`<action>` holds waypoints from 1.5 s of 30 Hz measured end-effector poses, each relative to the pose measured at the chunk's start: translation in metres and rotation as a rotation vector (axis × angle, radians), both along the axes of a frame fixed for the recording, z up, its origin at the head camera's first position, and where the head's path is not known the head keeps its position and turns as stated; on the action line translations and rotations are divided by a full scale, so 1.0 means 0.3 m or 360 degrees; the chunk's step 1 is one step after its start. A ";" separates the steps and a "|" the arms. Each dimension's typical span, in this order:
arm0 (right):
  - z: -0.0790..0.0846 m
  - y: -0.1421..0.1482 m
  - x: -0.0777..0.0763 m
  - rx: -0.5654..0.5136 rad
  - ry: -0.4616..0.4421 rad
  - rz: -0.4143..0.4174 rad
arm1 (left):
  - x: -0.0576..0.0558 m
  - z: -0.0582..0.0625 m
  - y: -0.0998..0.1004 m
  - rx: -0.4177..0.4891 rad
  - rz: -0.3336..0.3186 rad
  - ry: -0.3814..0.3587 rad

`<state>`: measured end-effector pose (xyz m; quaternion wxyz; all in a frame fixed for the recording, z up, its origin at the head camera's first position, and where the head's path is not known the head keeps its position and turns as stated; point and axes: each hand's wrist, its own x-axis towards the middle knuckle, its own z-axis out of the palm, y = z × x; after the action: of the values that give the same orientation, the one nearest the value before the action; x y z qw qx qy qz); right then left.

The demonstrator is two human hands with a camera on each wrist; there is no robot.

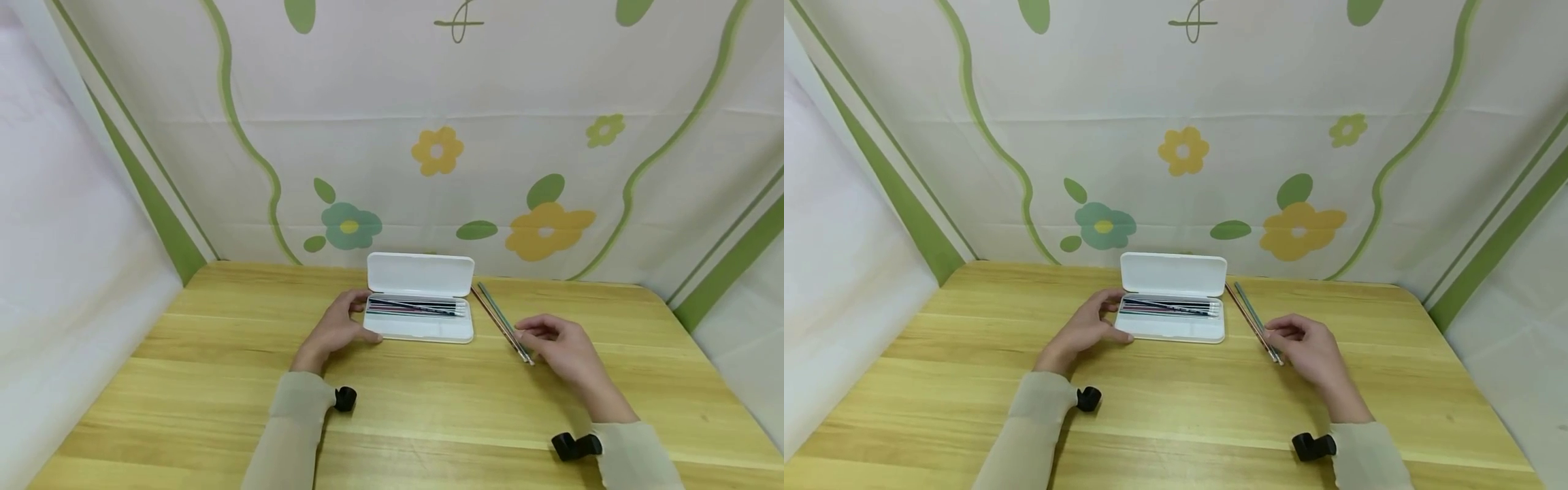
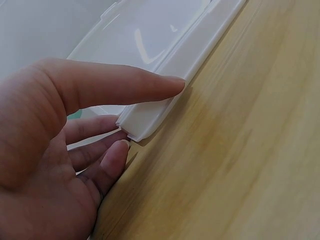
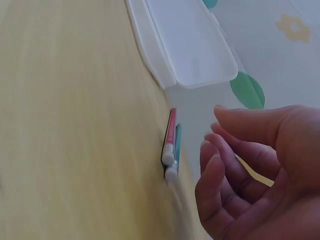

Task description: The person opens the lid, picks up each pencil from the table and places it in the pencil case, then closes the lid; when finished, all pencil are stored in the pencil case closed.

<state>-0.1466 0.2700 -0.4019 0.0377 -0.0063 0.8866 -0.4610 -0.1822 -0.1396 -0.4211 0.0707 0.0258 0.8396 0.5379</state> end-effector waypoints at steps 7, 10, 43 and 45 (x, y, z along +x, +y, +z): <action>-0.023 0.039 0.005 -0.0031 -0.0131 -0.0031 | -0.003 0.001 0.003 0.0002 -0.0015 0.0006; -0.023 0.035 -0.002 0.0009 -0.0148 -0.0051 | -0.002 0.002 0.002 -0.0007 -0.0006 0.0007; -0.015 0.017 -0.008 0.0369 -0.0068 0.0001 | 0.000 0.003 0.008 0.0007 0.0024 -0.0007; -0.017 0.020 -0.009 0.0373 -0.0061 0.0007 | -0.001 0.003 0.008 0.0013 0.0026 -0.0009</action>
<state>-0.1493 0.2759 -0.4070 0.0560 0.0051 0.9335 -0.3541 -0.1823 -0.1373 -0.4203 0.0686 0.0178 0.8374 0.5420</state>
